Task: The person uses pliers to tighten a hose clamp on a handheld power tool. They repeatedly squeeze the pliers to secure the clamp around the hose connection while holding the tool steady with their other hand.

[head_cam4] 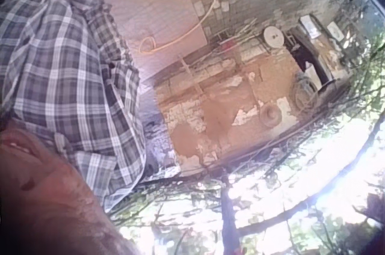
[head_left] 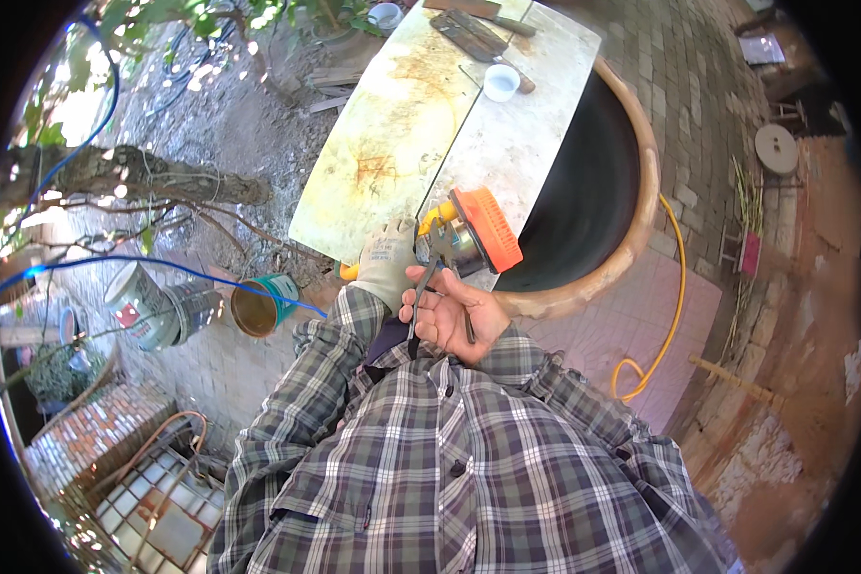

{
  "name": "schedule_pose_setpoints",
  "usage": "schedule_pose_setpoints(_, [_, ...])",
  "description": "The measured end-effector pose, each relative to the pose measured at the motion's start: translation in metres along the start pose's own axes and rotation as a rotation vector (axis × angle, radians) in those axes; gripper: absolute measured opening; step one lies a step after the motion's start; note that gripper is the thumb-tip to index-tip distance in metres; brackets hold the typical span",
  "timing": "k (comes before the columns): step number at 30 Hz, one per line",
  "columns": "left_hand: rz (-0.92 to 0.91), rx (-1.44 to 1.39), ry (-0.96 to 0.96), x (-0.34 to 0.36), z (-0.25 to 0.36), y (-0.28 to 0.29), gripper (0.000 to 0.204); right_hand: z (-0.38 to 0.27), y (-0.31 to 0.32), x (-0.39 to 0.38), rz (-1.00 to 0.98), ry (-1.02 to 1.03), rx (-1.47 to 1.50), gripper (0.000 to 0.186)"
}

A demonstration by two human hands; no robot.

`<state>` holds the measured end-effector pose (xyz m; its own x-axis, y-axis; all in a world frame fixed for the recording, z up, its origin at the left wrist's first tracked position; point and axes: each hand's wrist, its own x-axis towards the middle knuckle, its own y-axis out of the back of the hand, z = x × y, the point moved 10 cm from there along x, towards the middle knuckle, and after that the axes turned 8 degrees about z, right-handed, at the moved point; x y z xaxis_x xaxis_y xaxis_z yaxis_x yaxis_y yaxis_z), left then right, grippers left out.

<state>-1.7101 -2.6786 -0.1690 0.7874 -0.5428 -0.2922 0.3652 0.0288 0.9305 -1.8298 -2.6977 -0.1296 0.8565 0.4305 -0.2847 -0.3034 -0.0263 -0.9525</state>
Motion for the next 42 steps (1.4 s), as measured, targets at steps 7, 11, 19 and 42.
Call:
schedule_pose_setpoints(7, [0.036,-0.359,-0.092,-0.006,0.005,-0.024,0.047,-0.002,-0.005,-0.017,-0.078,0.135,0.102,0.050])
schedule_pose_setpoints(11, [-0.082,-0.500,-0.114,-0.011,0.017,-0.044,0.045,0.006,0.004,-0.025,-0.072,0.228,0.148,0.049])
schedule_pose_setpoints(19, [-0.324,-0.234,-0.261,0.003,0.054,-0.036,0.041,0.003,0.015,-0.025,-0.007,0.305,0.092,0.049])
schedule_pose_setpoints(42, [-0.507,-0.080,-0.363,-0.049,0.073,-0.060,0.032,0.048,0.004,-0.044,0.039,0.309,0.333,0.038])
